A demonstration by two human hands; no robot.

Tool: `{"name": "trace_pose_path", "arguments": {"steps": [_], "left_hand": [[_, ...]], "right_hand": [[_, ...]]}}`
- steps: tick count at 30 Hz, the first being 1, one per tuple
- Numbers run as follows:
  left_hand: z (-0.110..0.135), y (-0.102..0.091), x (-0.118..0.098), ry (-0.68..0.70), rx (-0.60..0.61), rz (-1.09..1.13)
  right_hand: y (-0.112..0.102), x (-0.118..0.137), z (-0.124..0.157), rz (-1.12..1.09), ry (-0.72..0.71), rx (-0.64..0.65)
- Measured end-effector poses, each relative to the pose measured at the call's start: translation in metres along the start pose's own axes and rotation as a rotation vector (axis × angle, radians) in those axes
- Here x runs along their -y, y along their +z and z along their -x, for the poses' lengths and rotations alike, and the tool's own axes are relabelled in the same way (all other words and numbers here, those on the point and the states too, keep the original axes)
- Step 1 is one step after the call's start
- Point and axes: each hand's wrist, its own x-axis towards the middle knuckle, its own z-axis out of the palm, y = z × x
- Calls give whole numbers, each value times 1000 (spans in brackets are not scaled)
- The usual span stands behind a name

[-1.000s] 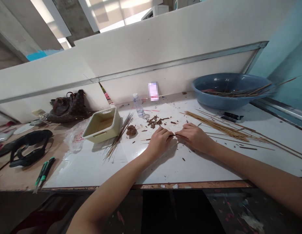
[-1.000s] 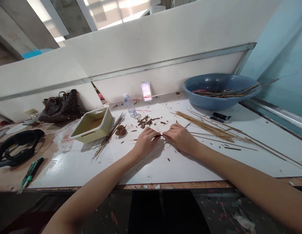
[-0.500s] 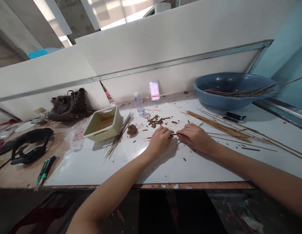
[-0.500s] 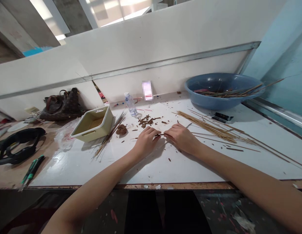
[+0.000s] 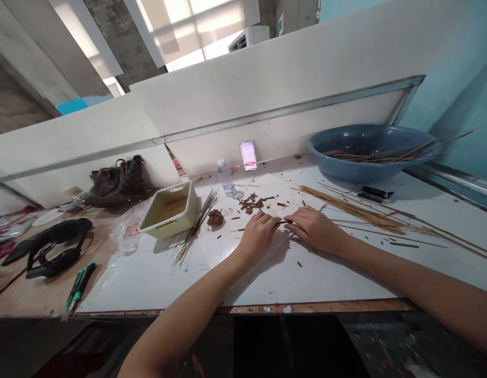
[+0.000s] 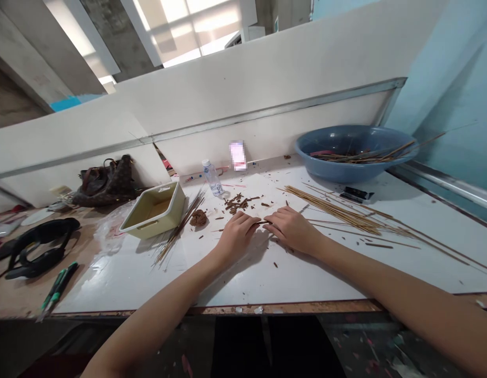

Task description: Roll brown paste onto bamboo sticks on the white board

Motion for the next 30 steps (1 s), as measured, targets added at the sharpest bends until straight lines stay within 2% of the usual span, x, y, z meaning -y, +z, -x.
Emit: {"name": "trace_pose_path", "arguments": {"steps": [3, 11, 16, 23, 30], "left_hand": [[0, 1, 2, -7, -1, 5], [2, 0, 13, -59, 109, -78], [3, -1, 22, -81, 101, -54], [3, 2, 26, -77, 101, -46], [4, 2, 29, -123, 50, -4]], "right_hand": [[3, 0, 1, 3, 2, -8], [7, -5, 3, 16, 53, -22], [7, -8, 2, -6, 116, -51], [6, -15, 4, -26, 123, -27], [7, -21, 7, -50, 138, -24]]}}
